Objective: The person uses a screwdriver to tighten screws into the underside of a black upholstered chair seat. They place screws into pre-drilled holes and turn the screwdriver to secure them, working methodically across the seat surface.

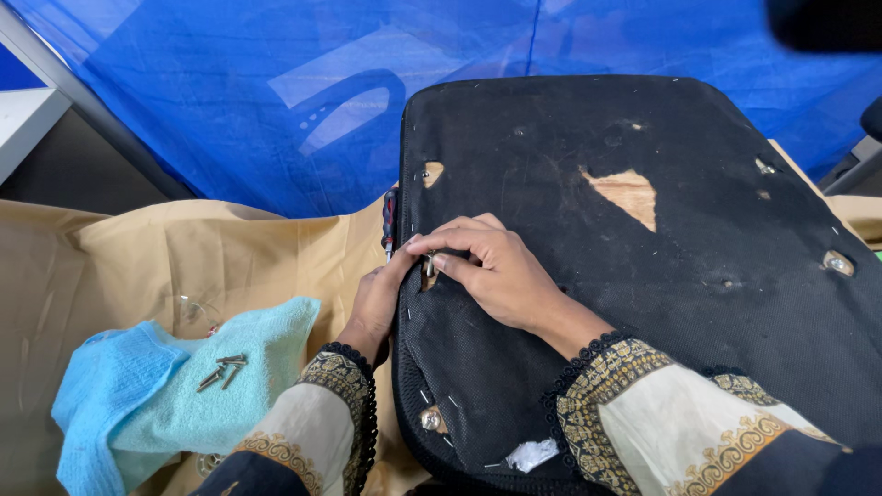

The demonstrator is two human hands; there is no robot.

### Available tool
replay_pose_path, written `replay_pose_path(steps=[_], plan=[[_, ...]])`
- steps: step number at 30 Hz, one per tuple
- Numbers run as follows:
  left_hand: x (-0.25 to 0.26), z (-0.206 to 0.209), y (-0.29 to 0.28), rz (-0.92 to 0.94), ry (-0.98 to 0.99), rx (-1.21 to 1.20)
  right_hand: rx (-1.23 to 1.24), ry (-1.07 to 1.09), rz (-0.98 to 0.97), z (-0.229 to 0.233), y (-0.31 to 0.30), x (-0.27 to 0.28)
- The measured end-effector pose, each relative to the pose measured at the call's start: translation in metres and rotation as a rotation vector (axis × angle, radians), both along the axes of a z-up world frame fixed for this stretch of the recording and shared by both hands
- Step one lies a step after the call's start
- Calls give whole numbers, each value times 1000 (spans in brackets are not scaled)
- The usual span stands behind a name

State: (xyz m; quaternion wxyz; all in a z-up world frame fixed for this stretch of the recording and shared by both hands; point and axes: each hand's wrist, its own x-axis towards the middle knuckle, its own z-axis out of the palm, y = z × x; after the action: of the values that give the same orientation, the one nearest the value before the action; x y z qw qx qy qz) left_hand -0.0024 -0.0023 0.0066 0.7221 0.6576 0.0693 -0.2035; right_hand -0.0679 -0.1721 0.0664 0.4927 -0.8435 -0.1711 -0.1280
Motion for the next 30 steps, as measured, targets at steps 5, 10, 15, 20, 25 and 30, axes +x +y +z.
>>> replay_pose_path(steps=[5,10,15,20,25,30], plan=[[0,-1,0,-14,-28,-40,-68,70,-45,3,1,0],[1,-2,1,-8,0,41,-89,-16,-35,0,1,0],[2,-6,0,4,4,-17,78,59,-10,-4,1,1],[1,-4,1,0,-26,-25,-7,11,-10,-3,0,1],[0,-1,1,-9,-21,35,-42,0,-9,-1,1,1],[1,-2,0,-4,-6,23,2,46,-42,0,0,-1]])
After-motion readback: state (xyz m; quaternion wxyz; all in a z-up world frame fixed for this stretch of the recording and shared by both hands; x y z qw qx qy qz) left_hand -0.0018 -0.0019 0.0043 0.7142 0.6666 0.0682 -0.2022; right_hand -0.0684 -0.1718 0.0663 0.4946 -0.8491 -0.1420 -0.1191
